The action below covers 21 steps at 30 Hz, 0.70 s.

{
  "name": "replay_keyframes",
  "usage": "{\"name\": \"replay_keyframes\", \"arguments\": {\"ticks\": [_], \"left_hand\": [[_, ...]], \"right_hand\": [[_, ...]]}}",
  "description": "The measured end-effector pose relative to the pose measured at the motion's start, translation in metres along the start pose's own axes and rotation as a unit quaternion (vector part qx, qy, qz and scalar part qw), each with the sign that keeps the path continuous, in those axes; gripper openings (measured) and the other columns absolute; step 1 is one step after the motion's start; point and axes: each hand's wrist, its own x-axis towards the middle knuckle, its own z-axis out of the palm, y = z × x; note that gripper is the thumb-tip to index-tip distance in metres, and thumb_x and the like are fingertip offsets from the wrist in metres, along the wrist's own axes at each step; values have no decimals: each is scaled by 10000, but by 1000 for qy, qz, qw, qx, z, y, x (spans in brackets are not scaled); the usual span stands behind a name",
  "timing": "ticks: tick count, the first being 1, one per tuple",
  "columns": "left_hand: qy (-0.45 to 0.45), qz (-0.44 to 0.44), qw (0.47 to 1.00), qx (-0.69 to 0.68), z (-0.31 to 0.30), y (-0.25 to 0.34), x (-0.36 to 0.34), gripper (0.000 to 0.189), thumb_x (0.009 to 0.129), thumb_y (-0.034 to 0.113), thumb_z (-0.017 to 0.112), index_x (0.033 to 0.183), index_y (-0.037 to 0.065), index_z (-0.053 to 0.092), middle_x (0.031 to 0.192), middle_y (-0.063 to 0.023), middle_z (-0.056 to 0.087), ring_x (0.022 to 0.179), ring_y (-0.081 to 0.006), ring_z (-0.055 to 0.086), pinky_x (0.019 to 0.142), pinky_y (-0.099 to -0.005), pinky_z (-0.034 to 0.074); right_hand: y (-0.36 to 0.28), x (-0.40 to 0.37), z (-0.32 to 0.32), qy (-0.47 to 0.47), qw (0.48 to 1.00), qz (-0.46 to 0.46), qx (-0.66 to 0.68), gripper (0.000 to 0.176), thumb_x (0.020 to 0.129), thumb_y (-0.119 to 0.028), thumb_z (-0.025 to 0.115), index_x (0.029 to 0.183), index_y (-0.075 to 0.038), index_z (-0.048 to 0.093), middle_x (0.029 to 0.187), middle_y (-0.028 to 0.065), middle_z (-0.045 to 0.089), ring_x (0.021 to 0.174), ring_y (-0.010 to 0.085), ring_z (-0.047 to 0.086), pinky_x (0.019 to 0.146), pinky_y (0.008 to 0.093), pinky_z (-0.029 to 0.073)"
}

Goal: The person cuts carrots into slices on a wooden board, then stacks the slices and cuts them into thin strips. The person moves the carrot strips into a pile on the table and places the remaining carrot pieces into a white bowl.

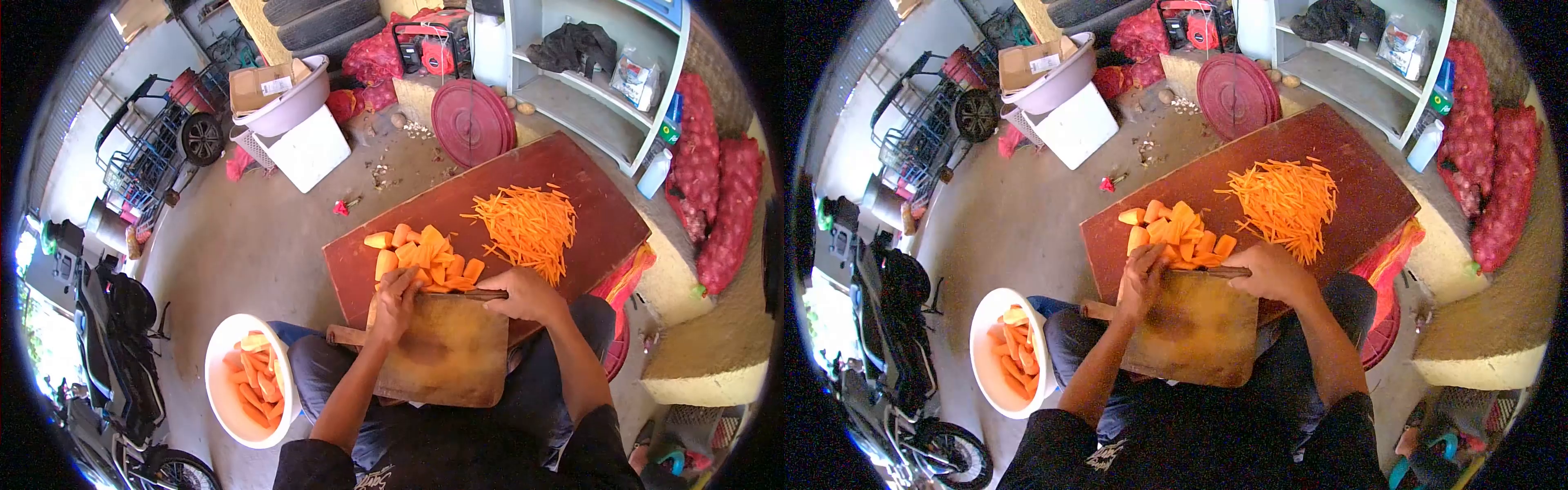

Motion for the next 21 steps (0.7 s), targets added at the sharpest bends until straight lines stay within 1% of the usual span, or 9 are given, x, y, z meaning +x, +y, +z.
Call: {"name": "replay_keyframes", "arguments": {"ticks": [2, 5, 8, 11, 14, 17, 20, 21], "left_hand": [[38, 38, 998, 15, 5, 3, 4, 331, 962, -15, 742, 1293, -21, 750, 1174, -209, 738, 1111, -394, 680, 950, -455, 579], [38, 54, 997, 46, 4, 10, 5, 340, 937, -58, 729, 1274, -17, 755, 1220, -213, 734, 1135, -395, 678, 941, -462, 593], [45, 109, 988, 100, 6, 9, 8, 359, 895, -85, 731, 1245, -9, 761, 1212, -213, 727, 1138, -401, 675, 928, -468, 599], [50, 114, 985, 119, 7, 8, 12, 373, 858, -87, 749, 1222, -11, 760, 1187, -210, 721, 1117, -407, 675, 912, -475, 604], [89, 145, 977, 127, 12, 0, 23, 339, 868, -73, 758, 1203, -24, 761, 1150, -207, 716, 1082, -401, 677, 905, -470, 596], [133, 96, 984, 74, 13, -9, 35, 262, 885, -65, 755, 1146, -38, 766, 1124, -213, 717, 1052, -403, 674, 904, -470, 579], [72, 52, 996, 13, 11, 9, 45, 202, 892, -38, 776, 1094, -41, 771, 1104, -214, 726, 1059, -387, 680, 902, -462, 564], [33, 69, 997, 24, 11, 18, 51, 196, 893, -18, 785, 1087, -38, 772, 1123, -211, 731, 1057, -381, 688, 894, -464, 561]], "right_hand": [[4, -4, 1, 22, 1000, -8, 5, 425, 819, -167, 790, 1233, -70, 806, 1043, 199, 797, 900, 321, 782, 832, 400, 591], [12, -16, -7, -7, 998, 18, 56, 444, 805, -150, 802, 1235, -42, 800, 1035, 193, 808, 893, 283, 790, 822, 381, 594], [33, -26, -4, 32, 992, 6, 118, 418, 830, -239, 810, 1215, -77, 806, 1013, 183, 800, 889, 285, 786, 824, 402, 586], [36, -27, -5, 109, 980, 3, 167, 411, 847, -202, 820, 1210, -11, 794, 984, 168, 812, 869, 227, 773, 812, 375, 578], [30, -28, -10, 133, 959, 54, 244, 415, 858, -172, 830, 1212, 37, 779, 949, 126, 809, 873, 161, 738, 811, 350, 571], [51, -23, -1, 204, 953, 10, 225, 392, 890, -135, 848, 1226, 55, 779, 897, 34, 764, 733, 113, 680, 669, 292, 542], [37, -25, -12, 221, 934, 53, 276, 364, 909, -154, 853, 1206, 44, 783, 813, -8, 697, 644, 79, 610, 586, 275, 481], [37, -24, -12, 232, 925, 55, 295, 337, 931, -168, 846, 1199, 26, 782, 773, -29, 648, 620, 58, 570, 562, 270, 441]]}}
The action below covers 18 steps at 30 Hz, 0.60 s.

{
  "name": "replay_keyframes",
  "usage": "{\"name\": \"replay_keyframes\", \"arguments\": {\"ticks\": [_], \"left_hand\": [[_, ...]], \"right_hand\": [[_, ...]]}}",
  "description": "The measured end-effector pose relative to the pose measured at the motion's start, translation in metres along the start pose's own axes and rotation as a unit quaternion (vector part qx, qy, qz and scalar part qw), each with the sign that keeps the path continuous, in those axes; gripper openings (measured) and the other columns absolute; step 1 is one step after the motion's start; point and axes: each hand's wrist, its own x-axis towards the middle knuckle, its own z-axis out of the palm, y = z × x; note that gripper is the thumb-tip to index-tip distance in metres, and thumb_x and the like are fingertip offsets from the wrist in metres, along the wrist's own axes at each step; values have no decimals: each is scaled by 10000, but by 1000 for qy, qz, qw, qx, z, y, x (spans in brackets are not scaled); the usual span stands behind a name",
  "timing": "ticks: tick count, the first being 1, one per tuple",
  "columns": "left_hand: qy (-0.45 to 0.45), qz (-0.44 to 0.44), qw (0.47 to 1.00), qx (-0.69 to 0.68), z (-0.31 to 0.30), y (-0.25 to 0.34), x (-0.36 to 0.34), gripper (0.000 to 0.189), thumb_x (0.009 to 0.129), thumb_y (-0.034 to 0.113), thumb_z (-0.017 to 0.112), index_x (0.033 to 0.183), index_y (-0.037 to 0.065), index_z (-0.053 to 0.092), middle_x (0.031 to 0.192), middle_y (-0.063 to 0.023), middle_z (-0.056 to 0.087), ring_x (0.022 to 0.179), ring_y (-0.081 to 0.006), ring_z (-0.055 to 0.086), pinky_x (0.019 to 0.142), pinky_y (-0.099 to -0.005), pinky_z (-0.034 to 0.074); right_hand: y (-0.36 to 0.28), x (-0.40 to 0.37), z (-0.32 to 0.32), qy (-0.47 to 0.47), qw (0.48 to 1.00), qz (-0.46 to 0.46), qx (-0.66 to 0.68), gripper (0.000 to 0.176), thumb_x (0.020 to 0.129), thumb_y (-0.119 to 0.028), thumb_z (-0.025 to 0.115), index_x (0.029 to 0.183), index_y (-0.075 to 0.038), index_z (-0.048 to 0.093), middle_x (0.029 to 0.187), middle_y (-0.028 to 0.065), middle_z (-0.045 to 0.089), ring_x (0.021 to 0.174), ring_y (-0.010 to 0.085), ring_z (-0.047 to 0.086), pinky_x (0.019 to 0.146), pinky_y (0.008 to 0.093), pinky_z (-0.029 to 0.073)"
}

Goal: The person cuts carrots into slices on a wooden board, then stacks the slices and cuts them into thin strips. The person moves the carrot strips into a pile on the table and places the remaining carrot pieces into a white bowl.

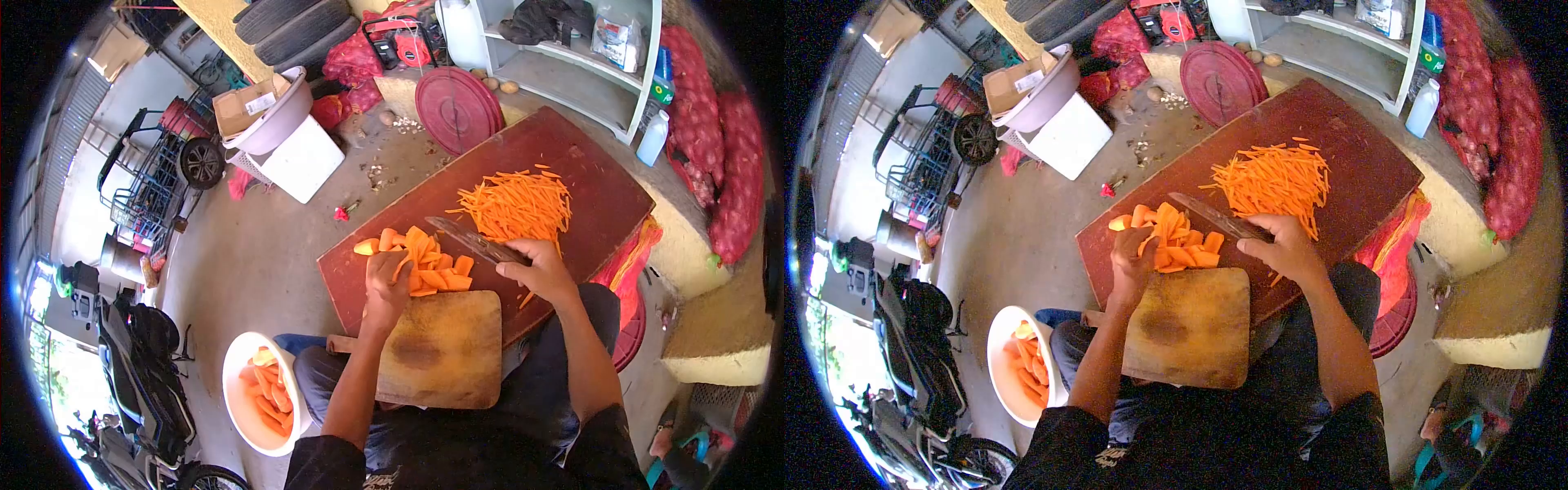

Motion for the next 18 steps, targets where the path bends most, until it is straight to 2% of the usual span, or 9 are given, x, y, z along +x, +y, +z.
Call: {"name": "replay_keyframes", "arguments": {"ticks": [2, 3, 6, 9, 11, 14, 18], "left_hand": [[-77, 36, 996, 15, 6, 12, 17, 190, 895, 24, 802, 1074, -33, 775, 1161, -205, 740, 1054, -370, 702, 879, -466, 556], [-118, 28, 992, 22, 12, 12, 22, 194, 906, 62, 800, 1077, -28, 779, 1179, -195, 745, 1056, -364, 710, 876, -479, 553], [-217, 24, 973, 69, 36, 7, 38, 236, 936, 178, 786, 1087, -3, 795, 1214, -156, 763, 1057, -350, 731, 876, -527, 545], [-272, 48, 947, 163, 59, 3, 48, 286, 943, 282, 775, 1125, 64, 808, 1187, -119, 780, 1067, -346, 740, 892, -577, 534], [-306, 39, 924, 226, 78, -13, 51, 322, 933, 341, 790, 1185, 141, 804, 1135, -117, 786, 1091, -344, 740, 900, -589, 525], [-390, 41, 848, 356, 79, 9, 69, 375, 909, 411, 802, 1224, 208, 798, 1160, -76, 794, 1136, -297, 735, 931, -582, 505], [-471, 71, 811, 339, 73, 8, 82, 414, 891, 469, 795, 1214, 210, 804, 1185, -44, 791, 1205, -285, 703, 964, -574, 468]], "right_hand": [[-2, 0, -2, 2, 1000, 26, -15, 361, 927, -169, 828, 1211, 45, 768, 905, 22, 722, 787, 110, 632, 711, 310, 505], [-3, 0, -3, 2, 999, 39, -23, 373, 925, -170, 819, 1218, 55, 761, 970, 47, 759, 871, 135, 664, 786, 330, 537], [-6, 0, -2, -3, 998, 50, -22, 353, 926, -176, 816, 1184, 59, 763, 929, 43, 739, 850, 133, 653, 772, 332, 532], [10, 4, 2, 8, 999, 4, -48, 328, 931, -169, 838, 1189, 24, 780, 763, -28, 631, 622, 69, 574, 563, 272, 449], [9, 3, 3, 5, 999, -9, -45, 335, 927, -166, 834, 1197, 24, 779, 768, -26, 633, 626, 75, 578, 565, 273, 453], [16, 5, 4, 9, 998, -18, -54, 350, 923, -164, 830, 1210, 29, 776, 781, -20, 643, 632, 81, 581, 567, 276, 458], [15, 5, 7, 6, 998, 0, -62, 358, 925, -159, 819, 1225, 30, 776, 800, -12, 662, 648, 78, 584, 568, 284, 460]]}}
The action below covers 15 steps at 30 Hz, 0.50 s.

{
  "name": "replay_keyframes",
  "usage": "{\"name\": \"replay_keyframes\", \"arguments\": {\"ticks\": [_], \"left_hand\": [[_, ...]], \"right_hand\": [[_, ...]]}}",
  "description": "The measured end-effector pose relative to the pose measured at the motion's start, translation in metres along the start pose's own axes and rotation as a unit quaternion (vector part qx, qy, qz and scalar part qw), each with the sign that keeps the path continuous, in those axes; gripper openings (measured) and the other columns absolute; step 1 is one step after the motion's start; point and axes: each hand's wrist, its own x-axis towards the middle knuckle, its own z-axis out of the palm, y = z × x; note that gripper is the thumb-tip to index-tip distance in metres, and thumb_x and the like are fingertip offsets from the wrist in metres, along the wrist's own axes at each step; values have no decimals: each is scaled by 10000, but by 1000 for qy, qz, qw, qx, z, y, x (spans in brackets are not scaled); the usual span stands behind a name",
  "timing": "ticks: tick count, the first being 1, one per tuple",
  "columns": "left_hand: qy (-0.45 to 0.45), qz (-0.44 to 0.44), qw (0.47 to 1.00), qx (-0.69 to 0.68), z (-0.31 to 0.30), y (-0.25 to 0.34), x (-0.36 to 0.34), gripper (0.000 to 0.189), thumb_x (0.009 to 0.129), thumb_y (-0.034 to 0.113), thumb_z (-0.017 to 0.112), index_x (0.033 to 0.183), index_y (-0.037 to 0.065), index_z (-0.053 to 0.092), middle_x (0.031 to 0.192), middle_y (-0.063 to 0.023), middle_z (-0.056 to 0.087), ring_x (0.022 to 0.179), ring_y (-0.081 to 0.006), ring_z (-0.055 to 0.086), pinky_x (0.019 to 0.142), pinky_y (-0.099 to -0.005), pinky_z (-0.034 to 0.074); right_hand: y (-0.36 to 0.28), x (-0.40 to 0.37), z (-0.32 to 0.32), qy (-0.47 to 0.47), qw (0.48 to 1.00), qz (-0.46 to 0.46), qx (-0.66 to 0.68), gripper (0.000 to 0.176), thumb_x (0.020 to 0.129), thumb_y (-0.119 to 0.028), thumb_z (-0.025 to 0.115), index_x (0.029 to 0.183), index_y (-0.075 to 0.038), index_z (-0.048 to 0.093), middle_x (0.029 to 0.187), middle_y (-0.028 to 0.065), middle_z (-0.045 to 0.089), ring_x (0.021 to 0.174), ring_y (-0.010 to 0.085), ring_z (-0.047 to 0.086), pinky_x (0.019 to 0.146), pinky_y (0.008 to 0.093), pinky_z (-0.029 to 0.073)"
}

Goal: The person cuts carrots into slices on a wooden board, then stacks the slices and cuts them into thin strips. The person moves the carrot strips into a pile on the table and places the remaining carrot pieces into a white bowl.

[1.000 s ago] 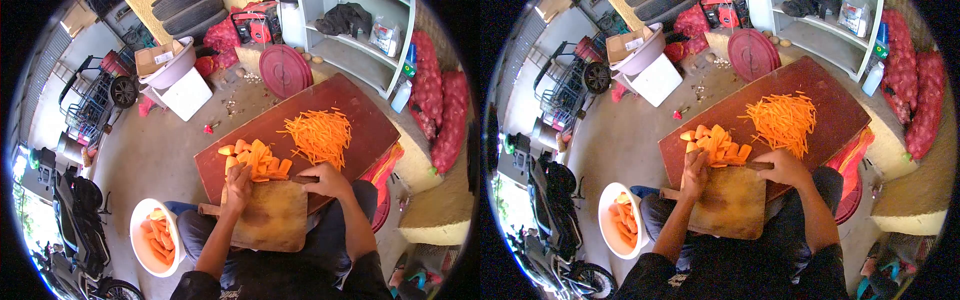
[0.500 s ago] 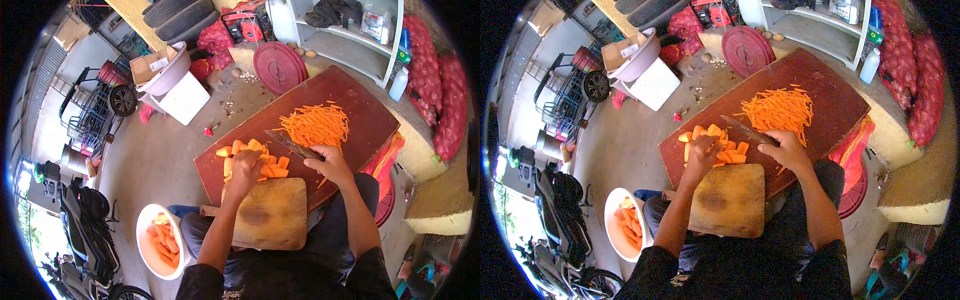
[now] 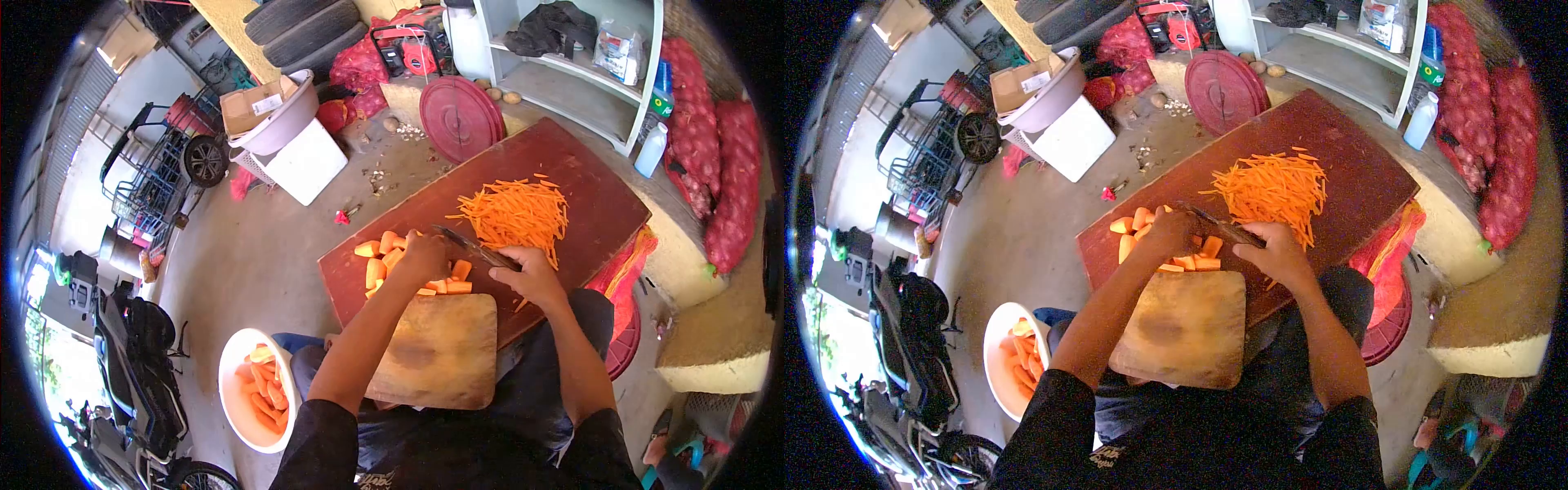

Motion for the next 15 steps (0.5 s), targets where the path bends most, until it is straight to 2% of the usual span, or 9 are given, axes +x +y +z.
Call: {"name": "replay_keyframes", "arguments": {"ticks": [2, 6, 8, 9, 11, 14, 15], "left_hand": [[-7, 34, 999, 33, -10, 3, -5, 406, 880, 468, 795, 1207, 228, 809, 1186, -36, 790, 1244, -286, 677, 976, -581, 447], [53, 34, 995, 72, 11, 7, -2, 339, 842, 412, 808, 1119, 217, 817, 1158, -27, 779, 1233, -279, 653, 924, -578, 433], [112, 52, 989, 80, 18, 9, -8, 283, 836, 370, 800, 1067, 207, 815, 1129, -21, 774, 1206, -270, 650, 889, -568, 428], [101, 57, 990, 84, 12, 11, -13, 274, 855, 338, 778, 1081, 185, 814, 1167, -24, 764, 1225, -272, 647, 927, -561, 428], [79, 65, 991, 91, -1, 15, -27, 263, 893, 272, 735, 1109, 143, 813, 1244, -31, 744, 1264, -275, 640, 1002, -547, 426], [211, 96, 971, 64, 11, 6, -36, 165, 840, 238, 793, 988, 166, 791, 1002, -57, 761, 1107, -266, 667, 871, -509, 422], [245, 94, 965, -4, 7, 4, -46, 171, 852, 204, 794, 1011, 140, 786, 1050, -64, 757, 1126, -275, 667, 910, -515, 421]], "right_hand": [[-4, 0, 0, -3, 1000, 1, -3, 359, 925, -160, 818, 1229, 27, 777, 801, -13, 662, 657, 77, 585, 571, 284, 459], [-7, -1, -1, -7, 1000, -3, 2, 349, 923, -161, 818, 1220, 20, 782, 801, -16, 658, 661, 78, 581, 574, 289, 455], [-8, 0, -4, -14, 999, 31, -14, 405, 900, -193, 829, 1216, 54, 770, 977, 105, 755, 871, 181, 690, 789, 352, 528], [-9, 0, -5, -17, 998, 49, -22, 435, 888, -208, 835, 1215, 70, 764, 1065, 166, 803, 976, 233, 745, 897, 383, 565], [-6, 0, -5, -11, 999, 34, -27, 431, 889, -210, 835, 1206, 72, 764, 1046, 165, 798, 959, 228, 737, 881, 386, 563], [-9, -1, -4, -5, 999, 27, -28, 420, 888, -212, 835, 1192, 70, 769, 1001, 152, 785, 924, 211, 722, 851, 383, 559], [-10, -1, -4, -2, 999, 27, -27, 416, 888, -213, 835, 1187, 69, 771, 983, 146, 779, 911, 204, 716, 841, 380, 557]]}}
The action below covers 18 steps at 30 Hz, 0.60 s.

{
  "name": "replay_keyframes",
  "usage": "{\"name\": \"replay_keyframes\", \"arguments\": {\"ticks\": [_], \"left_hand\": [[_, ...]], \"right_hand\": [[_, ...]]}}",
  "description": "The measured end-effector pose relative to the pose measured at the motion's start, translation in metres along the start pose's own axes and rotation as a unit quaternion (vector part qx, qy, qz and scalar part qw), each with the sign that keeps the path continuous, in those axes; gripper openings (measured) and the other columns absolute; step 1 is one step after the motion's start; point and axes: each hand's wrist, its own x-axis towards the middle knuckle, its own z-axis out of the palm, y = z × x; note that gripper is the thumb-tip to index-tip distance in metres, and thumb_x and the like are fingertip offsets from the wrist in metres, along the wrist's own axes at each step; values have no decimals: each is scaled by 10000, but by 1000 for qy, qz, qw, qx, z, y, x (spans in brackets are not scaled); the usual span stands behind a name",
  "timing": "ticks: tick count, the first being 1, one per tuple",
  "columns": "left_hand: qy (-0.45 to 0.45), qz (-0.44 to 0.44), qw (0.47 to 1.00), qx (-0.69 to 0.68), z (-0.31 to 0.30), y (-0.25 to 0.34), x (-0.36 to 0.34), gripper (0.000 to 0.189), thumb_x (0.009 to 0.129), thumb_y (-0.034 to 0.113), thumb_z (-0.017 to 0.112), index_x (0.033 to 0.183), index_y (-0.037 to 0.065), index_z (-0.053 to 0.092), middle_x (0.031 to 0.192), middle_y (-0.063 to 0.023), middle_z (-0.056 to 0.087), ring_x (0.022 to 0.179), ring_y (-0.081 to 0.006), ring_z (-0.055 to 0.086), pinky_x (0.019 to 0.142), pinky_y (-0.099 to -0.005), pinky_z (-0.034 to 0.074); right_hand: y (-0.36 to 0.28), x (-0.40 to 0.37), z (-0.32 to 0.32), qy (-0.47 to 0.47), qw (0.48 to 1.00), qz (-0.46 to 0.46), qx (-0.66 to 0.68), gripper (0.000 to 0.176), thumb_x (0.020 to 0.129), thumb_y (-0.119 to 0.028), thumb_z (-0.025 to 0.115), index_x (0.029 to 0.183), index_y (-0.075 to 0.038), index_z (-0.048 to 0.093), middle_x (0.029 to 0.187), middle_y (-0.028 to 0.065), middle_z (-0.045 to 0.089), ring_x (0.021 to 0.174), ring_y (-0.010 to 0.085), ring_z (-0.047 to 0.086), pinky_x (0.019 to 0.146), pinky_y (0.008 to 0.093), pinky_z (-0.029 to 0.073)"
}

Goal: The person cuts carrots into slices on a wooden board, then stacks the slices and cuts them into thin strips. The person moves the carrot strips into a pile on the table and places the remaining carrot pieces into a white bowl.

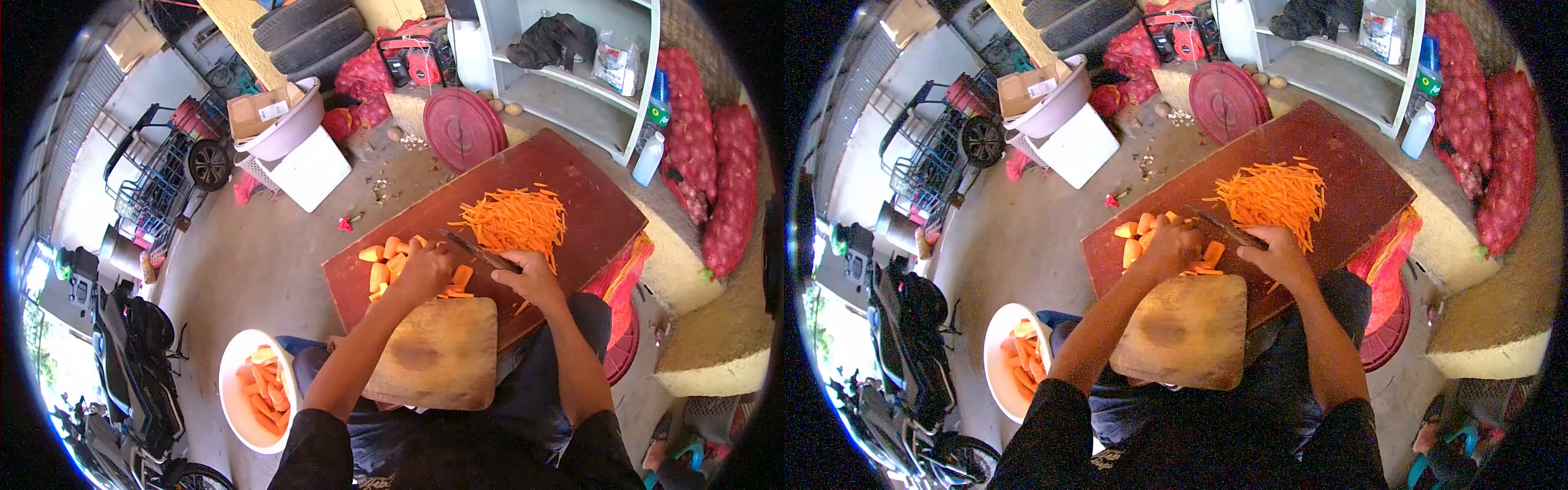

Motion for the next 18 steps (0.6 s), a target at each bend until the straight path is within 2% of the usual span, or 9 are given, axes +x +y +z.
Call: {"name": "replay_keyframes", "arguments": {"ticks": [2, 5, 8, 9, 12, 13, 16, 17, 18], "left_hand": [[85, -32, 988, -125, -25, 1, -15, 185, 878, 137, 796, 1055, 87, 777, 1147, -77, 749, 1165, -293, 667, 987, -527, 420], [204, -83, 939, -265, -31, 1, -39, 257, 835, 62, 838, 1074, 49, 746, 1105, -120, 741, 1025, -327, 690, 949, -490, 464], [253, -135, 893, -346, -51, 21, -80, 349, 816, 2, 842, 1146, 19, 731, 1079, -157, 730, 943, -363, 698, 893, -465, 524], [225, -177, 889, -358, -54, 29, -98, 421, 798, -53, 839, 1197, -8, 714, 1075, -184, 717, 979, -391, 697, 857, -465, 564], [224, -181, 906, -311, -50, 50, -149, 416, 806, -38, 838, 1200, -14, 708, 1106, -187, 710, 1002, -399, 703, 876, -464, 574], [227, -200, 888, -347, -52, 60, -163, 403, 803, -15, 838, 1184, 9, 709, 1134, -178, 709, 1011, -404, 706, 891, -478, 574], [246, -226, 896, -292, -36, 81, -194, 384, 818, 7, 831, 1179, 31, 705, 1144, -173, 708, 1028, -407, 710, 898, -487, 577], [255, -230, 898, -276, -35, 87, -201, 358, 859, 23, 820, 1196, 41, 702, 1149, -178, 703, 1036, -416, 712, 885, -483, 585], [262, -236, 893, -280, -34, 92, -207, 355, 849, 19, 829, 1183, 30, 708, 1144, -176, 710, 1034, -417, 713, 895, -486, 586]], "right_hand": [[-2, 0, -3, -8, 1000, 9, 2, 404, 890, -212, 835, 1175, 66, 774, 948, 120, 765, 884, 186, 699, 817, 374, 549], [-1, -1, -1, -5, 1000, 7, 11, 368, 899, -204, 832, 1152, 58, 782, 909, 75, 746, 836, 157, 676, 769, 363, 536], [3, 0, 3, -11, 1000, -1, 13, 344, 919, -188, 820, 1158, 56, 781, 910, 49, 743, 799, 134, 662, 718, 343, 526], [5, -1, 5, -17, 1000, 0, 10, 339, 928, -183, 815, 1166, 56, 779, 915, 43, 745, 789, 128, 659, 702, 335, 523], [9, -5, 18, -33, 998, -6, 48, 324, 959, -180, 794, 1186, 50, 771, 880, 23, 725, 729, 105, 637, 646, 310, 502], [6, -10, 22, -70, 996, -18, 56, 356, 995, -188, 756, 1259, 49, 733, 832, -4, 682, 671, 75, 603, 598, 277, 476], [-20, -42, 47, -109, 983, 22, 147, 373, 1028, -205, 714, 1313, 34, 695, 804, -30, 631, 624, 54, 564, 560, 254, 451], [-22, -53, 53, -133, 982, 16, 132, 391, 1049, -215, 683, 1350, 34, 663, 814, -28, 625, 617, 44, 555, 546, 237, 445], [-25, -65, 58, -156, 979, 23, 133, 378, 1058, -221, 677, 1353, 16, 668, 840, -38, 628, 623, 33, 546, 549, 230, 431]]}}
